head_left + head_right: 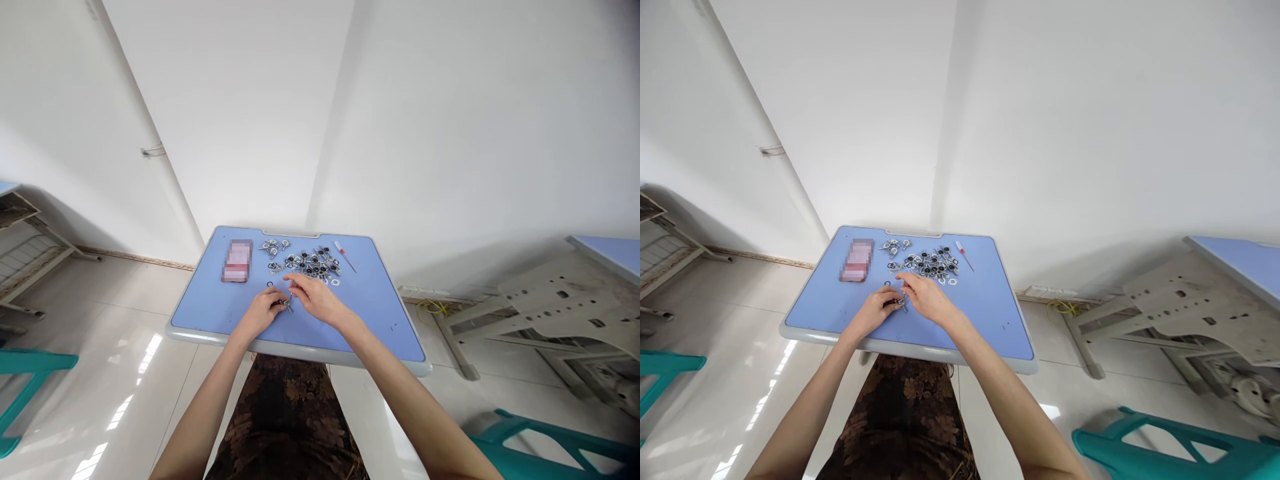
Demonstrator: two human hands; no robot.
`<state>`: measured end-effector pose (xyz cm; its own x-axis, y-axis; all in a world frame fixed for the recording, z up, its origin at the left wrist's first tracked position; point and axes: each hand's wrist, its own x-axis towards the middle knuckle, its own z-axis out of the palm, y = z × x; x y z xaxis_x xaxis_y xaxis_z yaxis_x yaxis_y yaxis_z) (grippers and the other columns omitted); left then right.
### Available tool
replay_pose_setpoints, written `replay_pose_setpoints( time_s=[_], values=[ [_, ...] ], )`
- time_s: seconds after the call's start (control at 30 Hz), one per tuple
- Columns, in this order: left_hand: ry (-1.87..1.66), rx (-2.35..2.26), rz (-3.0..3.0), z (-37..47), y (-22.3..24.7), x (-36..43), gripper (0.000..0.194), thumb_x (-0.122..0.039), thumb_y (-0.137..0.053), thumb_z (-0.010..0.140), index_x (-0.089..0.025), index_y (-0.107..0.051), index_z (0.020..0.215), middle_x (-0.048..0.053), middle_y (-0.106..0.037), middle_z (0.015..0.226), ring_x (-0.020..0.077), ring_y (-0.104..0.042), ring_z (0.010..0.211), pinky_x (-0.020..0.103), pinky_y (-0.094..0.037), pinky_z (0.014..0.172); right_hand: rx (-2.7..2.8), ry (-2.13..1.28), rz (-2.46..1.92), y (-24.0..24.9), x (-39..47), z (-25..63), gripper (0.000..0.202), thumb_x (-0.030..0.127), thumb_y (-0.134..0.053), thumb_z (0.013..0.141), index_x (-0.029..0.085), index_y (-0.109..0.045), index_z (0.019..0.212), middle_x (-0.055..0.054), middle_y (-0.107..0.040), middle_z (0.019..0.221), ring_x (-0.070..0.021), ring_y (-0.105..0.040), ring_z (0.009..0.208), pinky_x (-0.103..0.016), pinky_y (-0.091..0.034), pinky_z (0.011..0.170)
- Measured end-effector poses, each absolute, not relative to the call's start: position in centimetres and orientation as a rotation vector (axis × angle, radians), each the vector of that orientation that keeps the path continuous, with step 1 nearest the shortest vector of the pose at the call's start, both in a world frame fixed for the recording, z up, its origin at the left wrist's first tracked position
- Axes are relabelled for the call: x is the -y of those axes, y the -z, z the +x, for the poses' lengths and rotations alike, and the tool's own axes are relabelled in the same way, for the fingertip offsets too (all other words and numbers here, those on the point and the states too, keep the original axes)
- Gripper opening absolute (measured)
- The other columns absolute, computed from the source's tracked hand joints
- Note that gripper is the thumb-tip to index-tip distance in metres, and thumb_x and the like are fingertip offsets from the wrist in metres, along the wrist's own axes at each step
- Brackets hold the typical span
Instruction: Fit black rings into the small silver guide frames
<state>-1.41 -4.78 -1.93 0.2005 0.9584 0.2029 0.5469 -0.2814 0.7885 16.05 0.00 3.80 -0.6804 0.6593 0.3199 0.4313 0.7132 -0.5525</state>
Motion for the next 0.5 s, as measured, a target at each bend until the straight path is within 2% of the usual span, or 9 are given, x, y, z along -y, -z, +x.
replay_pose_setpoints(
  time_s=[0.17,0.23,0.33,0.43,0.5],
  values=[
    [-0.957,-1.407,1.909,-1.31,1.78,5.01,0.02,-0.013,-0.056,0.084,-0.019,-0.068,0.098,0.005,-0.062,0.103,0.0181,-0.06,0.094,0.032,-0.046,0.089,2.453,-0.389,-0.973,-3.74,-0.28,15.6,0.006,0.019,-0.052,0.089,0.018,-0.058,0.09,-0.003,-0.064,0.078,-0.0156,-0.058,0.068,-0.026,-0.042,0.061],
    [-0.963,-1.408,1.906,-1.27,1.67,5.08,0.02,-0.013,-0.056,0.084,-0.018,-0.068,0.099,0.006,-0.062,0.104,0.0182,-0.06,0.094,0.031,-0.046,0.089,2.501,-0.288,-1.032,-3.85,-0.23,15.58,0.009,0.022,-0.053,0.09,0.018,-0.058,0.083,-0.004,-0.063,0.078,-0.0161,-0.057,0.068,-0.026,-0.041,0.059],
    [-0.967,-1.41,1.904,-1.26,1.67,5.1,0.019,-0.014,-0.057,0.084,-0.017,-0.069,0.098,0.006,-0.062,0.103,0.018,-0.06,0.093,0.031,-0.047,0.088,2.556,-0.26,-1.014,-4.17,-0.1,15.85,0.012,0.02,-0.046,0.092,0.016,-0.057,0.093,-0.007,-0.062,0.088,-0.0167,-0.058,0.072,-0.027,-0.043,0.062],
    [-0.963,-1.42,1.914,-1.31,1.93,5.01,0.017,-0.016,-0.057,0.084,-0.018,-0.069,0.097,0.006,-0.063,0.103,0.0179,-0.06,0.092,0.031,-0.047,0.088,2.58,-0.407,-0.868,-4.46,-0.03,16.15,0.024,0.011,-0.036,0.093,0.016,-0.052,0.11,-0.01,-0.061,0.101,-0.0169,-0.06,0.082,-0.029,-0.046,0.071],
    [-0.967,-1.423,1.917,-1.32,2.15,4.95,0.017,-0.017,-0.056,0.085,-0.019,-0.069,0.096,0.005,-0.063,0.103,0.0179,-0.06,0.092,0.031,-0.047,0.088,2.556,-0.471,-0.845,-4.45,0.02,16.06,0.026,0.01,-0.037,0.093,0.017,-0.05,0.114,-0.009,-0.062,0.102,-0.0173,-0.061,0.085,-0.03,-0.047,0.073]
  ],
)
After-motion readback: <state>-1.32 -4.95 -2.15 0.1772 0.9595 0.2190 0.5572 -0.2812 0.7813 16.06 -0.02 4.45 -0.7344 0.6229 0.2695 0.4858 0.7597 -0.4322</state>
